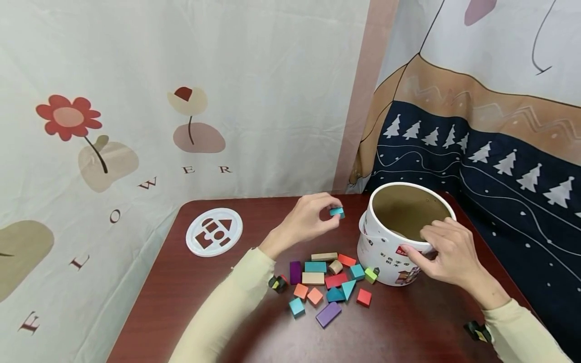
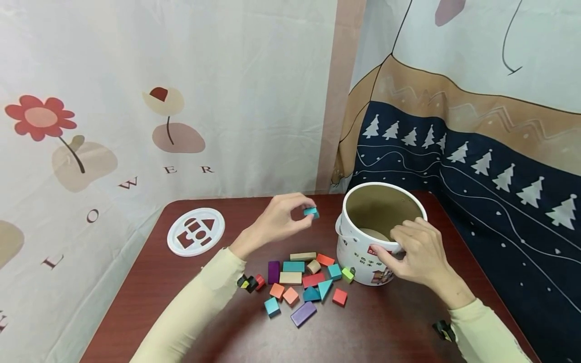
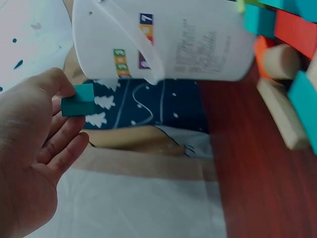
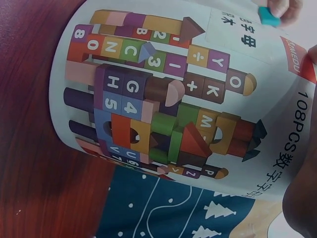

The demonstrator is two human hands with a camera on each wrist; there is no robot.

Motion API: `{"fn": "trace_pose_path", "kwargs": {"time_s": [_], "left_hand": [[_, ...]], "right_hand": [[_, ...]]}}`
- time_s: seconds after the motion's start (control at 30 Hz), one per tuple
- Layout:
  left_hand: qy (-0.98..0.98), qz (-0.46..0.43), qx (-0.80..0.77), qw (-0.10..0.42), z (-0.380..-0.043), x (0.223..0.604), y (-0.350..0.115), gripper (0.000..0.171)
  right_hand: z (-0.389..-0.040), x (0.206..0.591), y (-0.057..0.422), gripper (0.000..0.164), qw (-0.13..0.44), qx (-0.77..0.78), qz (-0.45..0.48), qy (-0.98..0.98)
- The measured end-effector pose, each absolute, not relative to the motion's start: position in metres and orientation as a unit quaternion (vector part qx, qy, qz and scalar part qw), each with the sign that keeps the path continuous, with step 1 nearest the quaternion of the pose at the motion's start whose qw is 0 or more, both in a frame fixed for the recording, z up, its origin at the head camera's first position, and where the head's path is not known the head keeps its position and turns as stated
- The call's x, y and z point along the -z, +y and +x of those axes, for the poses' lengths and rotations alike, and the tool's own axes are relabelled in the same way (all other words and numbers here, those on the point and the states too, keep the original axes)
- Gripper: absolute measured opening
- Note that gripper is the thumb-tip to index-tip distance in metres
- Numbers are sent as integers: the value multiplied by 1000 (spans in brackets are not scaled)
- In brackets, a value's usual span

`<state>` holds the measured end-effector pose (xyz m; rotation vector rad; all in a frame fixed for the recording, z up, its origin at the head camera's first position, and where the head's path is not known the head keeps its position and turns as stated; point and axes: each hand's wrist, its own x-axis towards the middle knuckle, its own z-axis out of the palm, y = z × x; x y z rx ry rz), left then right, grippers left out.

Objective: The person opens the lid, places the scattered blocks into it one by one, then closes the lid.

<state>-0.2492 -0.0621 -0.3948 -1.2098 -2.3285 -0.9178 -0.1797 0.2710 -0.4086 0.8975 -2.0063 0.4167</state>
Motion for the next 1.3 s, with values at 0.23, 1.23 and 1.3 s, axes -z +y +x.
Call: {"fn": "trace_pose_path", "kwargs": {"time_s": [0.23,1.23,1.3], "left_hand": [[-807,-452,330,187,-257,372,-30,17],[-834,-457,286,116,-265,363,45,25],[-834,-455,288,118,-265,362,45,28]], "right_hand": [[-181,410,272,55,441,-168,361,-804],[-186,419,277,56,426,-160,353,-818],[-185,419,277,56,428,-159,353,-817]]}}
